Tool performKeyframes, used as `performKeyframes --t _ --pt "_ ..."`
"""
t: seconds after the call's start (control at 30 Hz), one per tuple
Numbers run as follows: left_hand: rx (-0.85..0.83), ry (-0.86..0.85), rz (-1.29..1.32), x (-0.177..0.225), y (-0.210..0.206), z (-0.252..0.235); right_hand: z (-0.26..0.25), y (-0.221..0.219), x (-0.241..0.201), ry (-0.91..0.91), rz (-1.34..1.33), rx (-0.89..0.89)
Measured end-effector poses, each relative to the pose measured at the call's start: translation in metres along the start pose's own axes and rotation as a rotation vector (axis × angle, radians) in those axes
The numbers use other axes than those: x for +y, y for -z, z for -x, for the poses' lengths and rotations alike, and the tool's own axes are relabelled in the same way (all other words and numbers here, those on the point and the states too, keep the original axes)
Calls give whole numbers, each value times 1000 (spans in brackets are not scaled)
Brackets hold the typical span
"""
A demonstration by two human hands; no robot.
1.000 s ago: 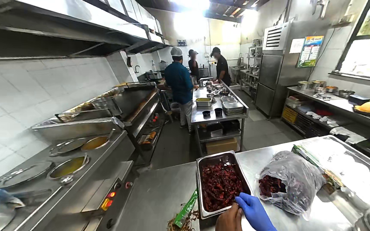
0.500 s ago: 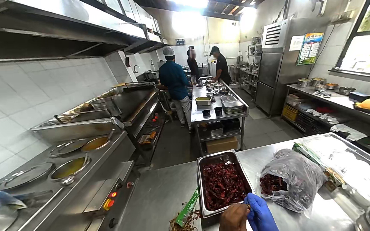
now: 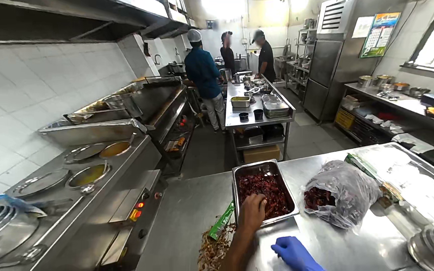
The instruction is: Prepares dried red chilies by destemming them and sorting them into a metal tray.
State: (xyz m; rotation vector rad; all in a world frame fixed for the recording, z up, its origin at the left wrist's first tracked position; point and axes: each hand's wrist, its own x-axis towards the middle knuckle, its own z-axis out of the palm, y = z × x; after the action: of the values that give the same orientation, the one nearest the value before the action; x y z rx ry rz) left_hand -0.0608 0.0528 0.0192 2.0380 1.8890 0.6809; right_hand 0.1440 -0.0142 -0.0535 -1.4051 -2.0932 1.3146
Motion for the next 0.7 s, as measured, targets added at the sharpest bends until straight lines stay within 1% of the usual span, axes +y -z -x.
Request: performKeyframes --t 0.07,0.1,0.13,0.17,0.2,0.23,0.3,0.37,0.43,0.5,0.6,0.63,0.7 --pt "-13 0 23 -12 -8 -10 3 -25 4 -31 296 -222" --pt "6 -11 60 -17 -13 -15 4 -37 5 -20 345 -271" --pt "26 -24 97 -23 -18 -18 4 -46 4 6 314 -276" --pt "38 -32 128 -29 -23 -21 3 -52 3 32 218 -259" --pt "41 -31 134 -35 -28 -22 1 -52 -1 33 119 -244" --pt "53 -25 114 -42 -35 -19 0 -47 -6 16 81 -212" --pt "161 -46 59 -54 -48 -11 -4 -30 -6 -7 168 -63" --pt "318 -102 69 -65 -60 -4 -9 -7 10 -27 233 102" --pt "408 -134 118 -69 -68 3 -9 24 29 -97 239 229" --pt "430 -128 74 -74 -77 8 -10 55 43 -140 304 414" --pt "468 -147 -23 -73 -83 12 -17 96 58 -74 510 727" --pt "478 -143 -36 -73 -84 13 -22 107 62 -70 552 776" --pt "487 -95 -11 -69 -81 13 -39 124 68 -115 616 768"
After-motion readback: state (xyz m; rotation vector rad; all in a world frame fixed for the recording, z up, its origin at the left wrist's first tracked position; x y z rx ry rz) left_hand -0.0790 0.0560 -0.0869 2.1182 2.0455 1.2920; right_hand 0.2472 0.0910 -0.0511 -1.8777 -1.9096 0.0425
